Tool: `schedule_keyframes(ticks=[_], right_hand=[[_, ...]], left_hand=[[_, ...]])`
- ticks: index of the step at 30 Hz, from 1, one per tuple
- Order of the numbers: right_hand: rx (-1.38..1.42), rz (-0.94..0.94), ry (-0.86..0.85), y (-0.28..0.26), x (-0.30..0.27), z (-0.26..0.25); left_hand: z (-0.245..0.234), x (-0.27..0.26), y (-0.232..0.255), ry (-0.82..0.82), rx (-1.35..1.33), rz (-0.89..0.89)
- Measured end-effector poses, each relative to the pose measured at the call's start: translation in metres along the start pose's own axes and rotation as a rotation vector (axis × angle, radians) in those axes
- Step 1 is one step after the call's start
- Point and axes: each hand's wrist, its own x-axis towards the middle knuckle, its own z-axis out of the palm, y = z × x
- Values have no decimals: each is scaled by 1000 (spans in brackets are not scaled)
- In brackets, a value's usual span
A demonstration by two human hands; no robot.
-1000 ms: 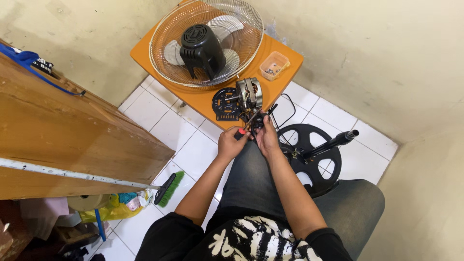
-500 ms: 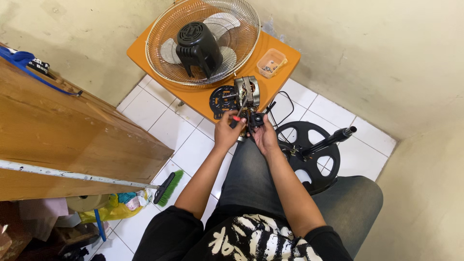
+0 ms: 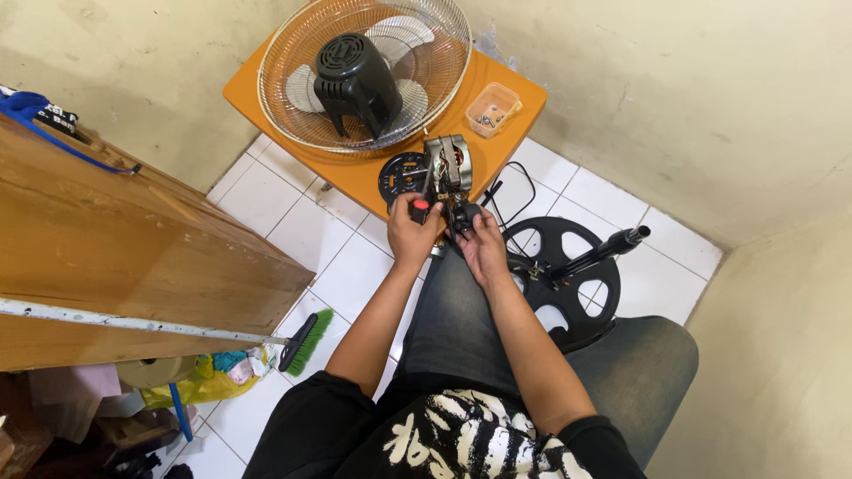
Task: The person sits on the floor and uses a screwdriver to remove screws from a disassembled electric fan motor. They detach the motor housing, separate the internal components, and place the screwdriver and parts on a nearby table.
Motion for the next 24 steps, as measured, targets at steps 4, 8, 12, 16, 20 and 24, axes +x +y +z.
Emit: schedule_keyframes(ticks=[4, 8, 12, 16, 20, 24], right_hand=[[-14, -47, -22, 6, -1, -5], [74, -57, -10, 7, 0, -6], [74, -49, -7, 7, -2, -7], [83, -55, -9, 5, 0, -7], [114, -43, -11, 6, 0, -7], [102, -27, 13, 5, -1, -8]], left_hand=[[-10, -10, -1, 26, -47, 26], [-22, -15, 5, -119, -148, 125], [-25, -15, 15, -317, -19, 172], [-19, -8, 25, -370, 58, 141], [-17, -6, 25, -392, 108, 118], [-14, -2, 20, -431, 106, 120]])
